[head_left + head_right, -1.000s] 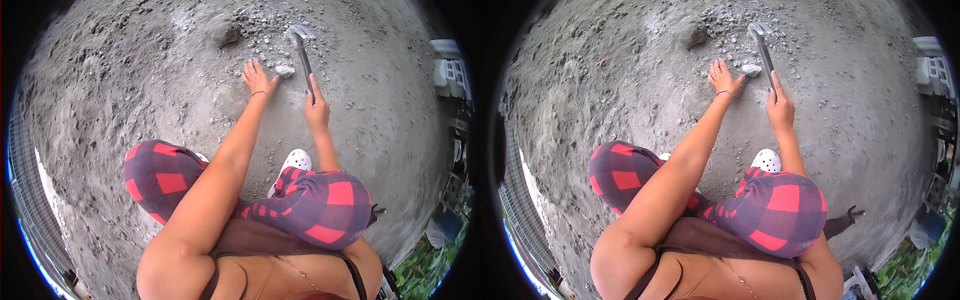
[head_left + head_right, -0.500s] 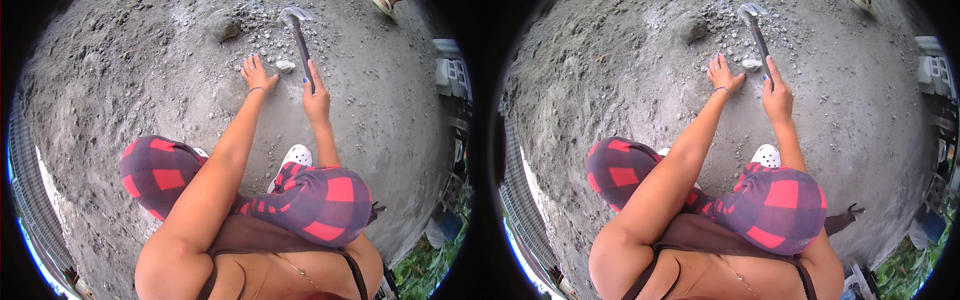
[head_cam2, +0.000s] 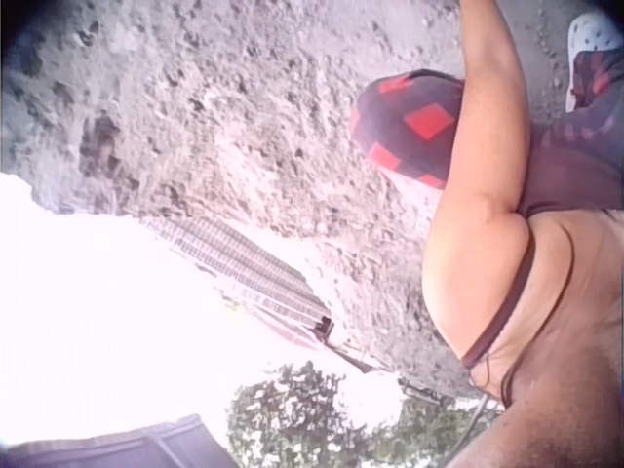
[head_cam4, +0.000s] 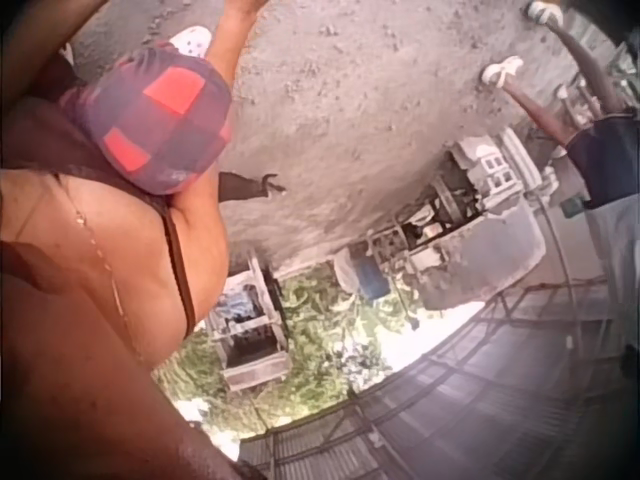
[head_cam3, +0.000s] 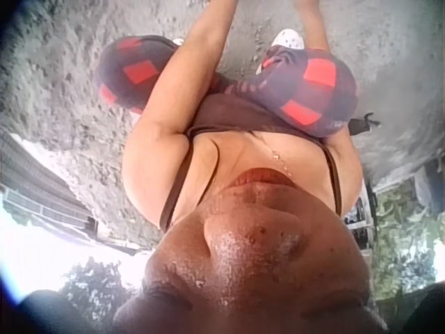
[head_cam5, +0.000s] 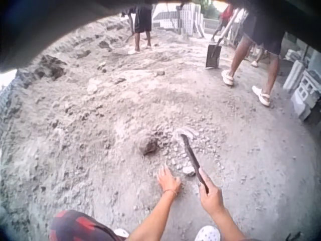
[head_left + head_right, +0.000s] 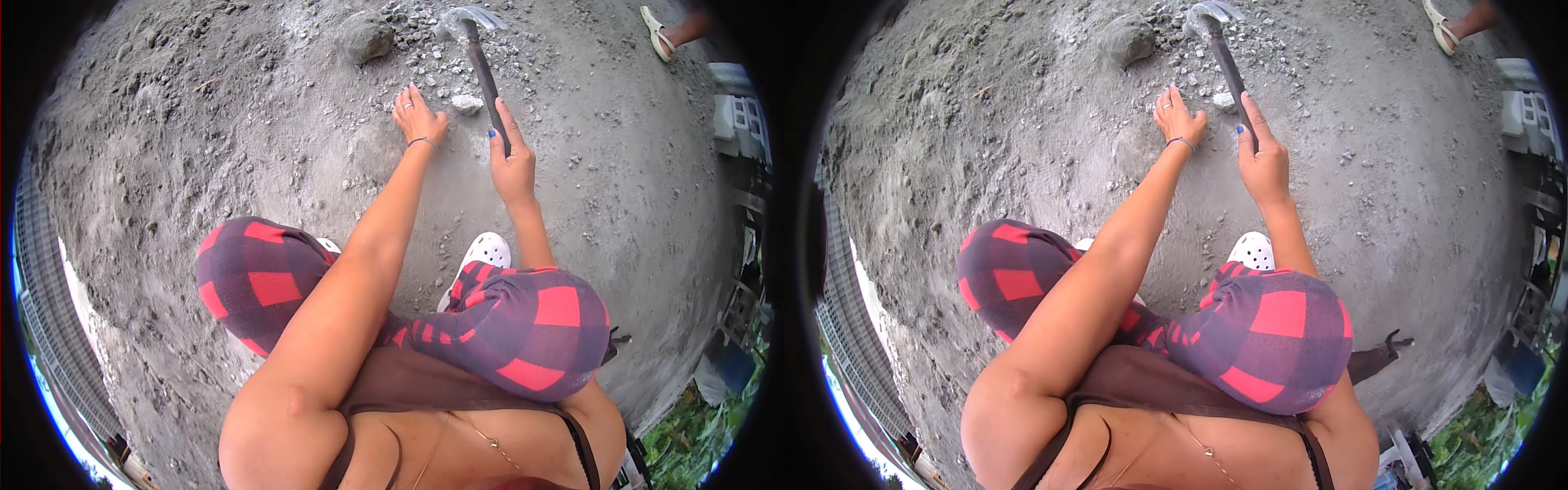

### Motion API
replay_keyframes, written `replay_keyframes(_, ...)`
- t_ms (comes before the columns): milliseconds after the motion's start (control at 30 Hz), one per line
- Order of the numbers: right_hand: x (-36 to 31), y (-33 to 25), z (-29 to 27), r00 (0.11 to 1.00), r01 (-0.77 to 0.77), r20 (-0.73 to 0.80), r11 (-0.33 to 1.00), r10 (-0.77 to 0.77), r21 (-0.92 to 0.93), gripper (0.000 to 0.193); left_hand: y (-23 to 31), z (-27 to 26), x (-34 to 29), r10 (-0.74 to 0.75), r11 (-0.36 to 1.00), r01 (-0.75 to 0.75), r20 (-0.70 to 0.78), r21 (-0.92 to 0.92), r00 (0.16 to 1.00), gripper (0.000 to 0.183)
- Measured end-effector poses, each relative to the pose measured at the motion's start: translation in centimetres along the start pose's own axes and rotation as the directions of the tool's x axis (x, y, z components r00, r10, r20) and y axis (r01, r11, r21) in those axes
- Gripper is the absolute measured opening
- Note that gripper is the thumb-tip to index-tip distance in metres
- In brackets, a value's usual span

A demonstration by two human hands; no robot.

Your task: Breaking small rocks or concrete pieces with a hammer at a construction site.

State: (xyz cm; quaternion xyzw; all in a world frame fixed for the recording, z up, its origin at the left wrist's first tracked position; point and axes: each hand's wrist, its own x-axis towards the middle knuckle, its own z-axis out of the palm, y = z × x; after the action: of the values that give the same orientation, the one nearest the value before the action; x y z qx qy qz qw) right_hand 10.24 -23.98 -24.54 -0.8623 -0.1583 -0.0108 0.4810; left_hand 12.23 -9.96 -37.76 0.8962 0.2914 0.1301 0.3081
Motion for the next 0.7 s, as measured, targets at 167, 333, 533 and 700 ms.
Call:
replay_keyframes(167, -0.5, 5.0, 3.3, 0.949, -0.085, 0.25, 0.922, 0.19, -0.379, 0.045, 0.7, 0.0, -0.4, 0.008, 0.999, -0.008, 0.005, -0.034, 1.0, 0.076)
replay_keyframes(333, 1.0, 2.9, 0.7, 0.954, -0.193, 0.217, 0.977, 0.208, -0.091, 0.041, 0.4, -0.2, -0.7, 0.014, 0.998, -0.02, -0.091, -0.058, 0.996, 0.075)
replay_keyframes(533, -1.8, -1.5, -2.9, 0.995, -0.06, 0.092, 0.987, 0.047, 0.148, 0.041, -0.9, -0.8, 0.6, -0.075, 0.851, -0.117, -0.339, -0.513, 0.938, 0.051)
replay_keyframes(700, -5.3, -0.7, -2.8, 0.995, 0.03, 0.09, 0.992, -0.041, 0.122, 0.041, -0.8, -2.5, 5.1, -0.571, 0.504, 0.028, -0.308, -0.863, 0.761, 0.039)
